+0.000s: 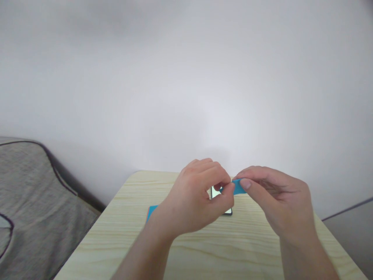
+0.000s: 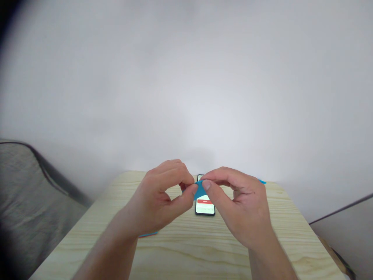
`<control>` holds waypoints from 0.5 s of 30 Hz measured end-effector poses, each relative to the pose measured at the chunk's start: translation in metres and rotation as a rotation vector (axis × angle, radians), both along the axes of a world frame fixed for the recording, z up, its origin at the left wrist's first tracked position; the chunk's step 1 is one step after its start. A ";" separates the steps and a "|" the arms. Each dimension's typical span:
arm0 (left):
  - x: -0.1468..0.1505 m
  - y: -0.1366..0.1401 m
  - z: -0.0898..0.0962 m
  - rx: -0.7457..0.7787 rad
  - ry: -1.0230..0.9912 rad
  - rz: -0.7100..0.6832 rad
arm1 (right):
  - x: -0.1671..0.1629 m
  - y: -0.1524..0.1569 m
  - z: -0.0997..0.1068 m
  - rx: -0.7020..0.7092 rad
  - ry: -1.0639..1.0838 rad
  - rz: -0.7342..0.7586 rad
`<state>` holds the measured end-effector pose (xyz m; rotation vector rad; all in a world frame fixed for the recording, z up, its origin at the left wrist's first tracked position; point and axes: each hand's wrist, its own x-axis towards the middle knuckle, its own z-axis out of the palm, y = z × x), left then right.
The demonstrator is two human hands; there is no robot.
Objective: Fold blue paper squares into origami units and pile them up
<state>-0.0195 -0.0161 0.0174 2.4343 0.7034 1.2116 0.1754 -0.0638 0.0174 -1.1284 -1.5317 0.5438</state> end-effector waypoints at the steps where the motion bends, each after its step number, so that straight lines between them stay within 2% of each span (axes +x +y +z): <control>1: 0.000 0.000 0.000 0.009 -0.003 0.004 | 0.000 0.000 0.001 0.002 -0.005 -0.005; 7: 0.000 0.001 -0.002 0.016 -0.041 -0.012 | -0.001 0.000 0.002 0.006 -0.017 -0.012; 11: 0.000 0.002 -0.006 -0.097 -0.139 -0.059 | 0.001 0.001 -0.003 0.003 0.078 -0.004; 15: 0.002 0.005 -0.011 -0.245 -0.292 -0.030 | 0.003 0.007 -0.009 -0.071 0.185 0.010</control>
